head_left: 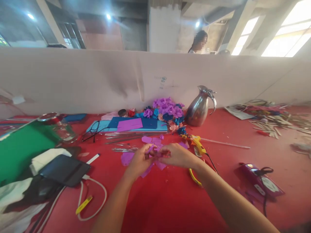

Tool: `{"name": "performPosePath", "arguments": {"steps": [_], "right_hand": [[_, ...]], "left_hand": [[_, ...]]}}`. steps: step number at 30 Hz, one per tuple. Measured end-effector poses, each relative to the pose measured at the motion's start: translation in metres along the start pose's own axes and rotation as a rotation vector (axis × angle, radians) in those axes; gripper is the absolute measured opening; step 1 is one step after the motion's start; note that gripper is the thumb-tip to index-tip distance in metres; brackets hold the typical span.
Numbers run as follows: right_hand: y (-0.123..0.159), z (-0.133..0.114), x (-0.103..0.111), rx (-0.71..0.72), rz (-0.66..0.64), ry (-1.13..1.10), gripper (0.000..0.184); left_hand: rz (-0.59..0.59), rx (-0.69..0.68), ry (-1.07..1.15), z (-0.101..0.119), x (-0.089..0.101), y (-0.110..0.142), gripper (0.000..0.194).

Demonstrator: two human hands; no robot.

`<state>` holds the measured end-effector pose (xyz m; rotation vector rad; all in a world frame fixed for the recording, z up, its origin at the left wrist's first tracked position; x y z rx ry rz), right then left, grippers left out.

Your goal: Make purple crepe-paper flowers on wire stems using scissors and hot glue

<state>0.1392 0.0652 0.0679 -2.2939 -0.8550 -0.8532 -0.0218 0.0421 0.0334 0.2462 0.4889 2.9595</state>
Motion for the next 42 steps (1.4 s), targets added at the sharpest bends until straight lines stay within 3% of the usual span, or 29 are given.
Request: {"name": "performPosePath", "arguments": {"steps": [2,4,8,12,18,23,27,42], "right_hand": [[-0.005,-0.002,-0.011,-0.026,-0.041,-0.010,0.017],[-0.006,0.004,-0.015,-0.063,0.006,-0.012,0.016],[-0.001,0.020,-0.014,-0.139,0.330,-0.141,0.017],[0.007,0.032,-0.016,-0.248,0.642,-0.491,0.026],[0.012,0.043,-0.020,-0.327,0.826,-0.807,0.030],[0.011,0.041,-0.021,-0.316,0.886,-0.846,0.025],[0.010,0.034,-0.022,-0.296,0.903,-0.830,0.024],[0.008,0.025,-0.026,-0.252,0.927,-0.935,0.027]], "left_hand": [[-0.018,-0.022,-0.031,-0.002,0.000,-0.001,0.031],[0.006,-0.039,-0.035,-0.004,0.001,-0.003,0.031],[0.146,-0.113,0.009,-0.006,0.006,-0.003,0.026],[0.257,-0.103,0.071,-0.007,0.008,-0.002,0.028],[0.059,0.041,0.446,-0.012,-0.008,-0.008,0.030],[-0.043,0.111,0.632,-0.013,-0.023,-0.007,0.027],[-0.065,0.083,0.612,-0.013,-0.027,-0.006,0.024],[0.005,0.120,0.611,-0.015,-0.030,-0.007,0.034]]}}
Point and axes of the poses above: each hand's wrist, its own y-axis away from the middle knuckle, its own x-axis out of the back of the hand, z = x × y, the point moved 3 cm from there along -y, towards the middle knuckle, and after that the axes turned 15 degrees about x, right-handed, at the moved point
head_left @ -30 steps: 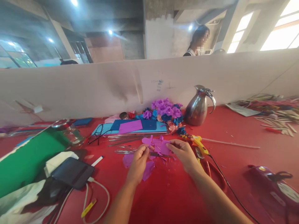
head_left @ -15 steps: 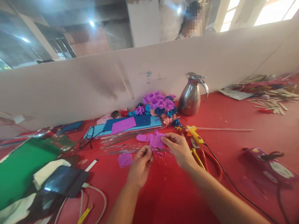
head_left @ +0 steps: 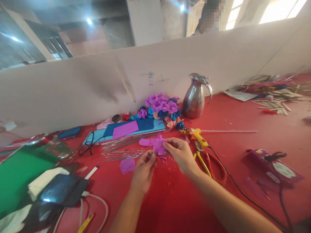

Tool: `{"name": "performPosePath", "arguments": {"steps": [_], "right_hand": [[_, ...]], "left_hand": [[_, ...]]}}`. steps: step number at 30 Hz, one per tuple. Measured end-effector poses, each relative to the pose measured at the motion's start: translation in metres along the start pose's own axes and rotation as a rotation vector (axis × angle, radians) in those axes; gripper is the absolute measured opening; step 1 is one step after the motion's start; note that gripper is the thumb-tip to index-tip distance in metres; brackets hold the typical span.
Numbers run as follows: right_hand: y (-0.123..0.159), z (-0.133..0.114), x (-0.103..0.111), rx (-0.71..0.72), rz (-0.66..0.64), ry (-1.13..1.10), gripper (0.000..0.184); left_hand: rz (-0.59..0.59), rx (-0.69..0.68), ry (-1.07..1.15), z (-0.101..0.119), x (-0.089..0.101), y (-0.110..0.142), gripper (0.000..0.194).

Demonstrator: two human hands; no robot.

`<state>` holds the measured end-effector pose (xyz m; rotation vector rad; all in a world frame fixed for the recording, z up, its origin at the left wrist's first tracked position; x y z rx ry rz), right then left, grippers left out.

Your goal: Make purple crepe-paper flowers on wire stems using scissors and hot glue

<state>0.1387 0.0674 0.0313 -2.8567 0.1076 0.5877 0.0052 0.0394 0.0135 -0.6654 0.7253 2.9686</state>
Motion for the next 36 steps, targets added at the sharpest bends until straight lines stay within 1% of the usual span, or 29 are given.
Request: {"name": "performPosePath", "arguments": {"steps": [9,18,25,32,36], "right_hand": [[0.0043,0.0038,-0.0017,0.047,-0.047,0.074,0.023],[0.0045,0.0016,-0.0031,0.071,-0.046,0.091,0.023],[0.0059,0.0012,-0.0035,0.079,-0.051,0.096,0.020],[0.0052,-0.0001,-0.0029,0.067,-0.078,0.066,0.019],[0.0054,-0.0056,-0.0027,0.056,-0.142,0.088,0.016]], "left_hand": [[-0.010,-0.021,0.002,-0.0010,0.0009,-0.0007,0.029],[0.010,-0.038,0.002,-0.0010,0.0023,-0.0023,0.026],[0.024,-0.082,-0.024,-0.0008,0.0021,-0.0012,0.023],[0.105,-0.199,-0.187,0.0004,0.0061,-0.0031,0.015],[0.111,-0.264,-0.282,0.0011,0.0063,-0.0029,0.015]]}}
Point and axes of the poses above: each hand's wrist, its own y-axis away from the middle knuckle, its own x-axis out of the back of the hand, z = x × y, the point moved 3 cm from there along -y, towards the middle knuckle, and after that the axes turned 15 degrees about x, right-handed, at the moved point
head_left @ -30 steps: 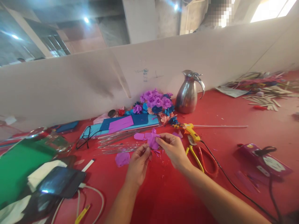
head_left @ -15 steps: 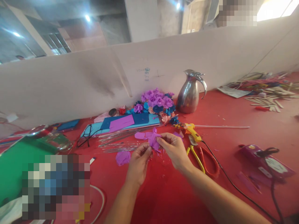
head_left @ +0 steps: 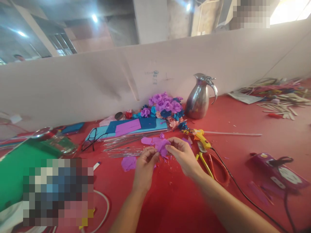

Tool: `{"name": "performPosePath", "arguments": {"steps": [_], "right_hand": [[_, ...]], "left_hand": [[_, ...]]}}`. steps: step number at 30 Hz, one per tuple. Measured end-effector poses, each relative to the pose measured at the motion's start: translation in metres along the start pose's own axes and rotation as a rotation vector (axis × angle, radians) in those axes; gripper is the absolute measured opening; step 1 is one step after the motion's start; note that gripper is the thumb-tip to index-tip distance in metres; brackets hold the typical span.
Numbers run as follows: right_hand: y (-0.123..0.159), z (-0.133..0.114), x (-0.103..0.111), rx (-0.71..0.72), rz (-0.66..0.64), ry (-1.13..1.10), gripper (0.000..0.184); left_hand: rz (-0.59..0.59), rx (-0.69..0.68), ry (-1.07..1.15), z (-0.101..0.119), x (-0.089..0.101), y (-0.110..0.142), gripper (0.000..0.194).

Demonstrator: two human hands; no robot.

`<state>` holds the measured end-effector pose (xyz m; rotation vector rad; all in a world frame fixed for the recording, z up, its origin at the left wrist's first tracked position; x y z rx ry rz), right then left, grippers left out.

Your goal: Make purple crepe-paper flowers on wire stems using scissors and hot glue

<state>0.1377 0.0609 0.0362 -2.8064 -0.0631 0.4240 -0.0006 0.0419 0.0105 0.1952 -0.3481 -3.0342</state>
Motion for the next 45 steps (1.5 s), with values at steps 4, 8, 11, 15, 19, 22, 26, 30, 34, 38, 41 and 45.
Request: {"name": "performPosePath", "arguments": {"steps": [4,8,11,15,19,22,26,30,34,38,41,45], "right_hand": [[0.001,-0.003,-0.001,-0.006,-0.078,0.034,0.011],[0.000,0.001,-0.001,-0.005,-0.087,0.076,0.007],[0.000,0.005,0.000,-0.007,-0.092,0.085,0.009],[0.000,0.005,0.001,-0.026,-0.086,0.082,0.009],[-0.001,0.003,0.000,-0.047,-0.088,0.052,0.011],[0.000,0.003,-0.001,-0.045,-0.012,-0.022,0.013],[0.009,0.012,-0.009,-0.099,0.005,-0.031,0.012],[0.019,0.029,-0.024,-0.144,-0.182,-0.004,0.017],[0.021,0.035,-0.027,-0.100,-0.201,0.011,0.022],[0.019,0.030,-0.024,-0.094,-0.167,0.029,0.019],[0.018,0.028,-0.022,-0.090,-0.172,0.048,0.015],[0.018,0.029,-0.022,-0.067,-0.211,0.085,0.014]], "left_hand": [[0.000,-0.019,-0.041,0.001,-0.001,0.003,0.015],[0.004,-0.020,-0.034,0.002,-0.002,0.005,0.017],[-0.005,-0.020,-0.030,0.003,-0.002,0.005,0.018],[-0.044,0.022,0.028,0.003,-0.004,0.006,0.015],[-0.094,0.105,0.123,0.003,-0.005,0.007,0.015],[-0.083,0.162,0.267,0.003,-0.005,0.005,0.016],[-0.008,0.224,0.488,0.002,-0.002,0.002,0.023],[0.005,0.298,0.552,0.003,-0.002,0.003,0.026],[0.042,0.297,0.514,0.002,0.000,0.005,0.027],[0.151,0.097,0.333,0.005,0.009,0.004,0.020],[0.170,-0.025,0.200,0.009,0.015,0.003,0.014],[0.144,-0.086,0.115,0.016,0.020,0.003,0.011]]}}
Point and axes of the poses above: each hand's wrist, its own y-axis away from the middle knuckle, its own x-axis out of the back of the hand, z = x × y, the point moved 3 cm from there along -y, towards the middle knuckle, and after that the axes turned 15 degrees about x, right-handed, at the moved point
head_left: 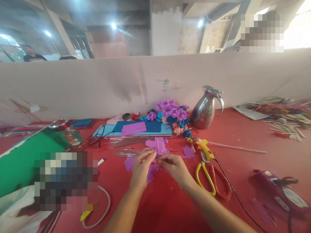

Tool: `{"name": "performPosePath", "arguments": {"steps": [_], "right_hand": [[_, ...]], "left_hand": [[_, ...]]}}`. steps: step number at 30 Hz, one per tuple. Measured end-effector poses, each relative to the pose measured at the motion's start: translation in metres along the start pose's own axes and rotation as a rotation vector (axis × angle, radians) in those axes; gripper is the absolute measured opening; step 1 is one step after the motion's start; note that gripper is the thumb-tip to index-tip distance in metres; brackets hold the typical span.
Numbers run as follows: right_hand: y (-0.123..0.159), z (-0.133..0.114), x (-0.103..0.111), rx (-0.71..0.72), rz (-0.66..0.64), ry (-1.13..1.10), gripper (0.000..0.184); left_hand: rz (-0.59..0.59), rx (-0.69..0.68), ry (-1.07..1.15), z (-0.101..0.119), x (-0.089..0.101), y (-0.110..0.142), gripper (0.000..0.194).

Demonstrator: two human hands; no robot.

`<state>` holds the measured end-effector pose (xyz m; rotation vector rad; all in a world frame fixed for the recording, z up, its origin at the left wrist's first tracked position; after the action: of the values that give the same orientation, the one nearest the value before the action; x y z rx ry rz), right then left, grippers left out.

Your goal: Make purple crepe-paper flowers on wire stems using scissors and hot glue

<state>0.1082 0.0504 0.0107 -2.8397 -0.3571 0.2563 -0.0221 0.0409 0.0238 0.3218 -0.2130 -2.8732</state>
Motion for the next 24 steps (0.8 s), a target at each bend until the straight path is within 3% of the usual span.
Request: {"name": "performPosePath", "arguments": {"steps": [13,24], "right_hand": [[0.000,0.000,-0.001,-0.011,-0.052,0.031,0.010],[-0.001,-0.002,-0.003,0.011,-0.118,0.033,0.012]], "left_hand": [[-0.086,0.068,-0.038,0.003,0.003,-0.006,0.012],[-0.195,0.256,0.087,-0.007,0.005,-0.008,0.017]]}}
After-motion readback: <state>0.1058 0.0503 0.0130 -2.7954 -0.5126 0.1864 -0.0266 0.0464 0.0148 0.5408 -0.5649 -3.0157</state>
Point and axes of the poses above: each hand's wrist, its own y-axis away from the middle knuckle, its own x-axis out of the back of the hand, z = x × y, the point moved 3 cm from there along -y, towards the middle knuckle, and after that the axes turned 15 degrees about x, right-handed, at the moved point
